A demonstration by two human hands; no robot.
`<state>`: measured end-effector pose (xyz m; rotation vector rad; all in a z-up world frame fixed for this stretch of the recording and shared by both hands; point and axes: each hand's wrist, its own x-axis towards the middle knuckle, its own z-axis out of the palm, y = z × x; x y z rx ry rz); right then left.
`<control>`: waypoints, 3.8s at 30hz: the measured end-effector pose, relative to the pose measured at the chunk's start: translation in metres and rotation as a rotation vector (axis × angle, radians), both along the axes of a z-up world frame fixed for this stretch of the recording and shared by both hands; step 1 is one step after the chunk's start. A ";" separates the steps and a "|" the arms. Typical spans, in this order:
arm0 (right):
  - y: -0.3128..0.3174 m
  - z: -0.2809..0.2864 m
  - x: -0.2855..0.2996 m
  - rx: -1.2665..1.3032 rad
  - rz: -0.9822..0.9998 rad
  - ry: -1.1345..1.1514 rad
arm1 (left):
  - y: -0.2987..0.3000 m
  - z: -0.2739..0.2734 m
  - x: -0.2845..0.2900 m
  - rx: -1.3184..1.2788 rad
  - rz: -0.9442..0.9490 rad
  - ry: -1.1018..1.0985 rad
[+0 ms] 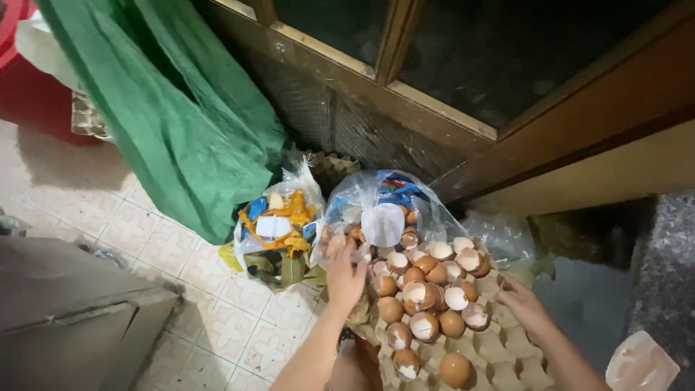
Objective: Cracking several eggs into a large metal mixing bowl and then taking the shells to a waste area.
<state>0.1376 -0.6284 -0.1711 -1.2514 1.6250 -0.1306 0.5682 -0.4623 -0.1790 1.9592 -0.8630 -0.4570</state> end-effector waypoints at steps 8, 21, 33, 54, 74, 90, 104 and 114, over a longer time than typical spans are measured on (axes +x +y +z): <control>-0.006 0.021 0.055 0.023 0.050 -0.084 | -0.058 -0.039 0.080 0.423 -0.354 -0.088; 0.005 -0.006 0.130 0.438 -0.136 -0.109 | -0.017 0.021 0.118 -0.197 0.072 0.632; 0.003 -0.013 0.116 0.658 -0.251 -0.051 | -0.026 -0.039 0.067 -0.008 -0.479 0.750; 0.000 0.074 0.167 0.619 -0.103 0.197 | -0.047 -0.062 0.121 0.160 -0.206 0.793; 0.013 0.045 0.131 0.782 -0.343 -0.164 | -0.057 0.053 0.096 0.036 -0.339 1.274; 0.026 -0.014 0.093 0.482 0.012 -0.230 | -0.060 0.040 0.082 -0.023 -0.513 1.064; 0.023 0.046 0.155 0.445 0.032 -0.145 | -0.100 0.092 0.018 0.503 -1.312 0.417; 0.027 0.019 0.137 0.388 -0.029 -0.257 | -0.125 0.085 0.024 0.599 -0.879 0.467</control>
